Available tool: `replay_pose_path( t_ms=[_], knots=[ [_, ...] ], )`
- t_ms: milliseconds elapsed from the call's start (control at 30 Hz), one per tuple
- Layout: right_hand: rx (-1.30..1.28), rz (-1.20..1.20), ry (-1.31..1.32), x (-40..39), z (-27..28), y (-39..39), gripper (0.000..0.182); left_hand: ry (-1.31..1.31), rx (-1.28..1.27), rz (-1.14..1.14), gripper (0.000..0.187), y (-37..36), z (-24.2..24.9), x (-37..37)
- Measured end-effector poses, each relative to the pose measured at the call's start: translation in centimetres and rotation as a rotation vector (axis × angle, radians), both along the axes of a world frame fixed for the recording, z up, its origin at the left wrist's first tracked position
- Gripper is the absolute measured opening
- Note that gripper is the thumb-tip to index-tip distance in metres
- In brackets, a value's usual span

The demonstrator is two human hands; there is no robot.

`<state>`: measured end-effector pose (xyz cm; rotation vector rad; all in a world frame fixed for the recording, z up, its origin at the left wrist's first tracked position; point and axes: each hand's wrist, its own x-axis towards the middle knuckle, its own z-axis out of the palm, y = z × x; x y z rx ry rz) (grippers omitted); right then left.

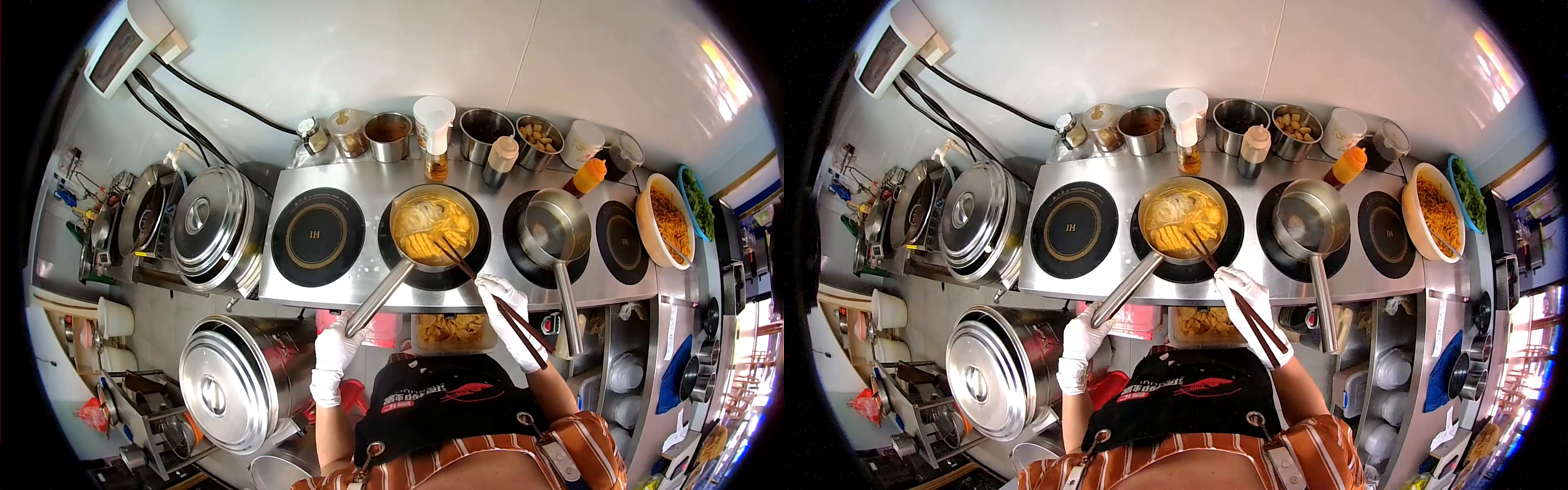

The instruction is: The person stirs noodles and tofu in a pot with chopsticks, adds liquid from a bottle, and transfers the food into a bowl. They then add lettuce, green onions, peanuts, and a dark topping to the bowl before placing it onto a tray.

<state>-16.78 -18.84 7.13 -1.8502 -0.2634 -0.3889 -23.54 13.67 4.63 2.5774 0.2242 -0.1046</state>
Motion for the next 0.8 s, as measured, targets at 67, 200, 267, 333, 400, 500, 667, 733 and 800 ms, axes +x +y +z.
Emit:
replay_pose_path(
  t_ms=[67, 200, 267, 333, 400, 500, 667, 733, 800],
  knots=[
    [0.012, 0.0, 0.018, -0.1, 0.2, 0.1, 0.013, 0.003, -0.011, 0.003, 0.057, -0.1, 0.1, 0.0],
    [-0.096, -0.041, 0.105, -0.7, 2.6, -0.2, 0.013, 0.016, -0.021, 0.001, 0.058, 0.1, -0.1, 0.0],
    [-0.023, -0.08, 0.024, -0.3, 2.1, -1.0, 0.012, 0.017, -0.008, -0.004, 0.058, 0.1, 0.2, 0.0],
    [-0.052, -0.135, -0.008, 0.5, 3.4, -1.2, 0.01, 0.019, 0.001, -0.016, 0.058, 0.0, 0.1, 0.0],
    [-0.085, -0.143, 0.087, 1.0, 3.2, -1.6, 0.008, -0.028, -0.004, -0.012, 0.059, 0.1, -0.3, 0.0],
    [-0.001, -0.082, 0.162, 1.3, 3.2, -1.8, 0.005, -0.016, -0.016, -0.016, 0.059, 0.0, 0.1, 0.0],
    [0.081, -0.102, 0.14, 3.9, 5.2, -2.5, 0.008, 0.006, -0.017, -0.002, 0.058, -0.2, 0.5, 0.0],
    [0.032, -0.086, 0.085, 5.1, 5.5, -2.9, 0.01, -0.021, -0.026, -0.006, 0.058, 0.0, 0.3, -0.1],
    [-0.111, -0.038, 0.064, 6.3, 6.0, -2.8, 0.011, 0.007, -0.024, 0.004, 0.058, -0.1, 0.2, -0.1]
  ],
)
